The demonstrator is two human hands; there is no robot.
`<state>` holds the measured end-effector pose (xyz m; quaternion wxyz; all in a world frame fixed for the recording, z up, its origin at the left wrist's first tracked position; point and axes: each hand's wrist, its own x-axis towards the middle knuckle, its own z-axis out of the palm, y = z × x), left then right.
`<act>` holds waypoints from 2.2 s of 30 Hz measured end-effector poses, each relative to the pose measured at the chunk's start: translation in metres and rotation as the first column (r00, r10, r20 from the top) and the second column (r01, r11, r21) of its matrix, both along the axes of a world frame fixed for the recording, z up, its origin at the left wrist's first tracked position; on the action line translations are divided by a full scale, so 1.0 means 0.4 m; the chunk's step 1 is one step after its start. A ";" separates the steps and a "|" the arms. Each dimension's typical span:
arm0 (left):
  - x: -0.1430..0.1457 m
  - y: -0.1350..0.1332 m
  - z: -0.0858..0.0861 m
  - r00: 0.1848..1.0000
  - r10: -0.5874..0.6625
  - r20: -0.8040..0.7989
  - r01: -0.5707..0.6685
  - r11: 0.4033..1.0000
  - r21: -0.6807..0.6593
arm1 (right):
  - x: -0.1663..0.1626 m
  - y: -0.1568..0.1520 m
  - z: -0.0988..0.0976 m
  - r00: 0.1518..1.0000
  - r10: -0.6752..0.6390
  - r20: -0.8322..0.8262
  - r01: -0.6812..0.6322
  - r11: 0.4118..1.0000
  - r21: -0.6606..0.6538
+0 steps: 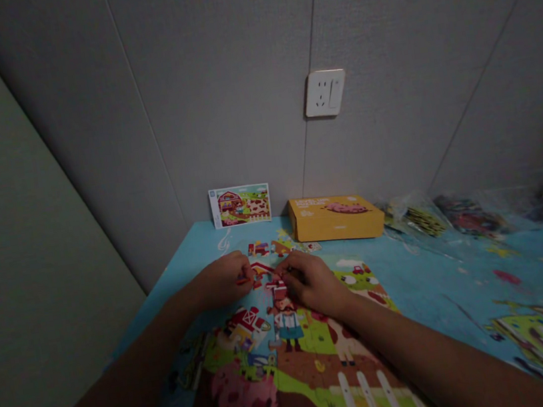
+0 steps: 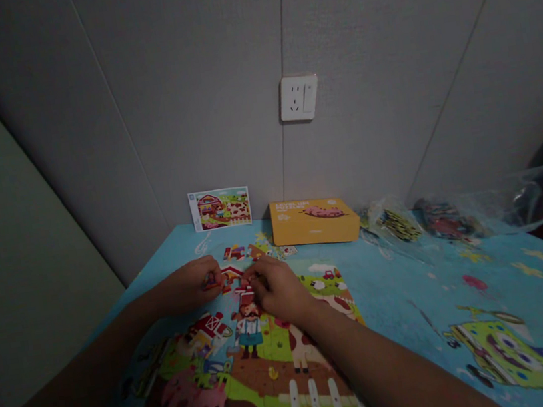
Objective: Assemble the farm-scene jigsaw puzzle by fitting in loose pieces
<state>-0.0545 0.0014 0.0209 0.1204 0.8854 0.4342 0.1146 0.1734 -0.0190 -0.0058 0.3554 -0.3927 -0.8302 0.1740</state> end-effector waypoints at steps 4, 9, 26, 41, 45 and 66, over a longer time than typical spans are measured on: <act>-0.007 0.004 -0.001 0.997 0.071 -0.023 -0.071 0.997 0.002 | 0.000 0.003 0.000 1.000 -0.031 -0.003 0.031 1.000 -0.003; -0.005 -0.001 0.012 0.987 0.132 -0.088 -0.134 0.991 -0.008 | 0.000 0.004 0.001 0.999 -0.047 0.014 0.048 0.999 -0.022; 0.001 -0.011 0.039 0.996 0.085 -0.023 -0.088 0.980 -0.179 | -0.002 -0.002 0.007 0.998 -0.049 0.025 0.050 0.998 -0.038; 0.003 -0.014 0.022 0.997 -0.072 0.004 0.072 0.991 -0.112 | -0.002 0.001 -0.001 0.999 -0.010 0.042 0.012 0.999 -0.046; 0.007 -0.020 0.026 0.993 -0.116 0.025 0.119 0.980 -0.157 | -0.002 0.001 0.001 0.998 0.002 0.065 0.001 0.999 -0.044; 0.017 -0.031 0.025 0.994 -0.101 -0.039 0.094 0.986 -0.136 | -0.003 -0.001 0.003 0.997 0.000 0.077 0.004 0.998 -0.059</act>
